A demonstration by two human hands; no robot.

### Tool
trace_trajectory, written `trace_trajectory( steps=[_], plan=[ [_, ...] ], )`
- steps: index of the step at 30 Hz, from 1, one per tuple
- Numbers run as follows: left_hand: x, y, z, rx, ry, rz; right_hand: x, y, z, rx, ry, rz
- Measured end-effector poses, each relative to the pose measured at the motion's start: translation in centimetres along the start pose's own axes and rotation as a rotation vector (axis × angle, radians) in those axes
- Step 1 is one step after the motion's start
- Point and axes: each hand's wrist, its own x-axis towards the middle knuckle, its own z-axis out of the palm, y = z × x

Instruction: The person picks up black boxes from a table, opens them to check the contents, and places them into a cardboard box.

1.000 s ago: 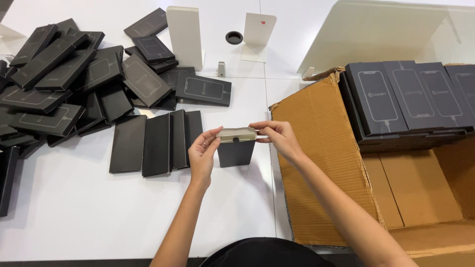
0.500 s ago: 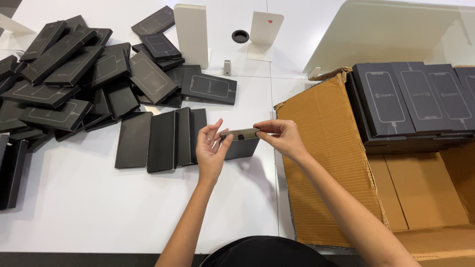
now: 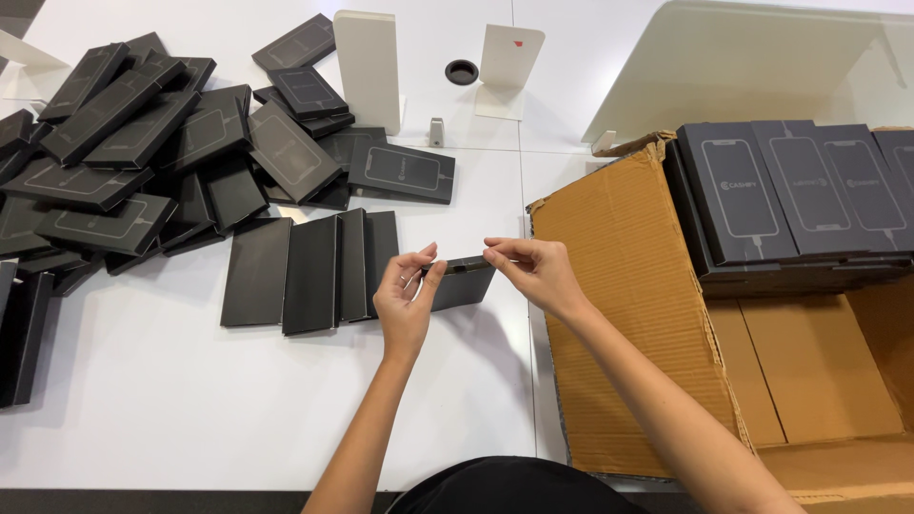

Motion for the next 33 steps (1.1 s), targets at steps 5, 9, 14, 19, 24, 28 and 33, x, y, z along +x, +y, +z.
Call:
trace_trajectory(
  steps=[5,9,14,19,24,28,33],
  plan=[
    [0.4,0.6,0.0,-0.016,-0.011,-0.025,0.2,-0.3,-0.2,-0.013,-0.049,-0.052],
    [0.4,0.7,-0.5,0.072,-0.09,0.008,0.2,-0.5,-0.8,-0.104,-0.085,-0.192],
    [0.6,0.6,-0.8,0.194,-0.099,0.043,-0.2,-0.8,-0.7,-0.283,-0.114,-0.327],
    [0.5,0.5,-1.1,0.305,-0.129,0.139,-0.3,-0.6,-0.7,-0.29,-0.12,-0.369],
    [0.3,-0.1,-0.8,0.288,-0.132,0.15,-0.7,-0.5,-0.7,-0.251,-0.147,-0.344],
    [0.1,-0.6,-1.3,0.082,-0.117,-0.074,-2.1,-0.9,-0.1,-0.305,-0.144,-0.38],
    [0.3,-0.8,-2.2,-0.124,-0.042,-0.373,-3.1,-0.7,1.0,-0.467,-0.119,-0.416]
  ],
)
